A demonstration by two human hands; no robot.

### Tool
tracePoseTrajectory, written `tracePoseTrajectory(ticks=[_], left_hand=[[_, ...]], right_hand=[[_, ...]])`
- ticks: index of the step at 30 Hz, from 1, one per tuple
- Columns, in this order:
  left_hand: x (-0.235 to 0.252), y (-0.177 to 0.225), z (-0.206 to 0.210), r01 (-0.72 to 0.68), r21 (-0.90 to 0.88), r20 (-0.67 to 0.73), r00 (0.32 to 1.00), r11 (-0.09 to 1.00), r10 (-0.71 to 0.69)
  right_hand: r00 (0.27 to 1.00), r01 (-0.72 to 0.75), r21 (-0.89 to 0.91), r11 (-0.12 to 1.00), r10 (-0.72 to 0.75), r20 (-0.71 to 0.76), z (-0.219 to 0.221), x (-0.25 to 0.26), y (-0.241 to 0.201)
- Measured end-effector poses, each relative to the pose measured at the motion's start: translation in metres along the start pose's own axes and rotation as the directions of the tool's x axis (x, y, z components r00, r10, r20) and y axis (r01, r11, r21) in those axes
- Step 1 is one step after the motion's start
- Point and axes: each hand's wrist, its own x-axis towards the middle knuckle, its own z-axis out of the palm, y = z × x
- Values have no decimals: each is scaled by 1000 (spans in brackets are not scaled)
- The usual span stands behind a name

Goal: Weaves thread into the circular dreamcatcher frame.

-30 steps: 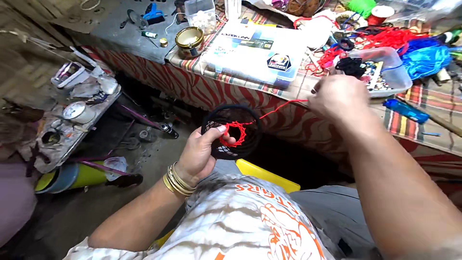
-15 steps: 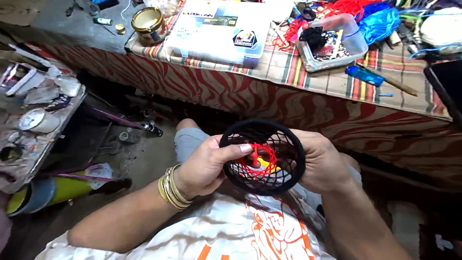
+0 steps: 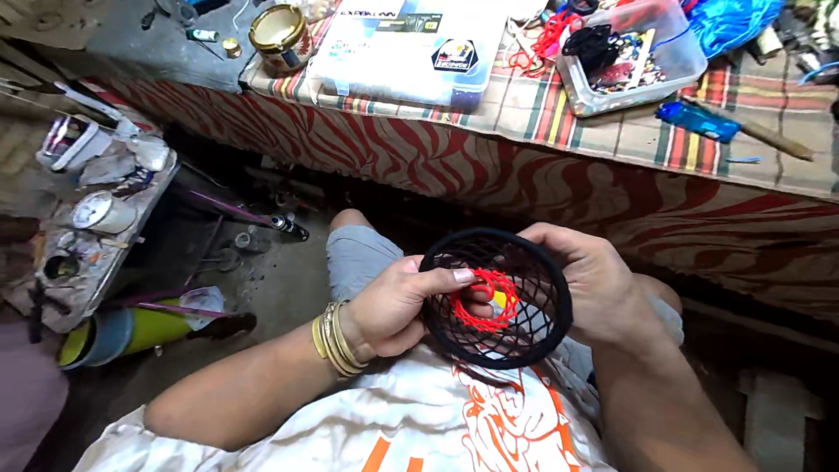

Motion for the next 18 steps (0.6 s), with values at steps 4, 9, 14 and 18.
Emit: tracePoseTrajectory(ticks=[4, 9, 14, 18], left_hand=[[6, -3, 3, 17, -9, -44, 999, 1000, -17], [10, -4, 6, 19, 29, -20, 1000, 999, -18], [11, -6, 6, 9, 18, 0, 1000, 1000, -9], [10, -8, 7, -9, 29, -35, 999, 1000, 10]], right_hand=[[999, 41, -33, 999, -42, -29, -4, 0, 10], [987, 125, -42, 991, -120, 111, -13, 3, 18], [983, -10, 185, 983, -24, 183, -22, 0, 18], [955, -74, 547, 834, -99, 279, -28, -5, 25]])
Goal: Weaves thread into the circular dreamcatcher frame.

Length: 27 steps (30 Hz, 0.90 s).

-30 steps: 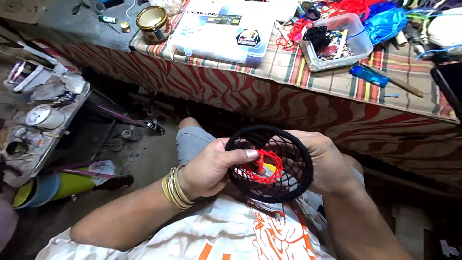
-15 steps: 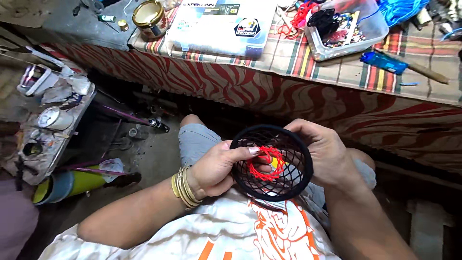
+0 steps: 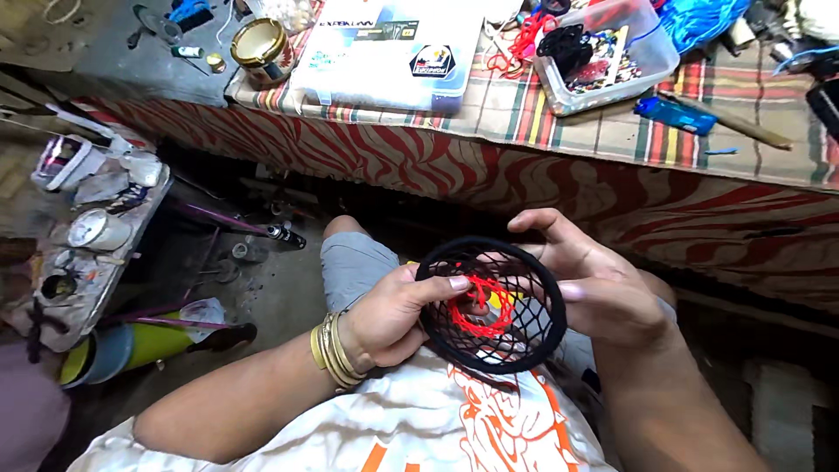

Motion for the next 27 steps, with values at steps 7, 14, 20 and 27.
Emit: tracePoseTrajectory(ticks=[7, 14, 20, 27], left_hand=[[1, -3, 7, -17, 0, -144, 989, 1000, 17], [2, -11, 12, -50, 86, -132, 989, 995, 61], [3, -14, 17, -109, 116, -94, 988, 987, 120], [4, -15, 17, -118, 110, -86, 988, 987, 127]], right_hand=[[988, 99, -592, 800, -151, -39, 23, -10, -2], [938, 11, -673, 739, -241, -248, 40, -12, 13], [877, 46, -700, 713, -364, -314, 46, -13, 16], [857, -10, -835, 550, -425, -291, 50, -12, 15]])
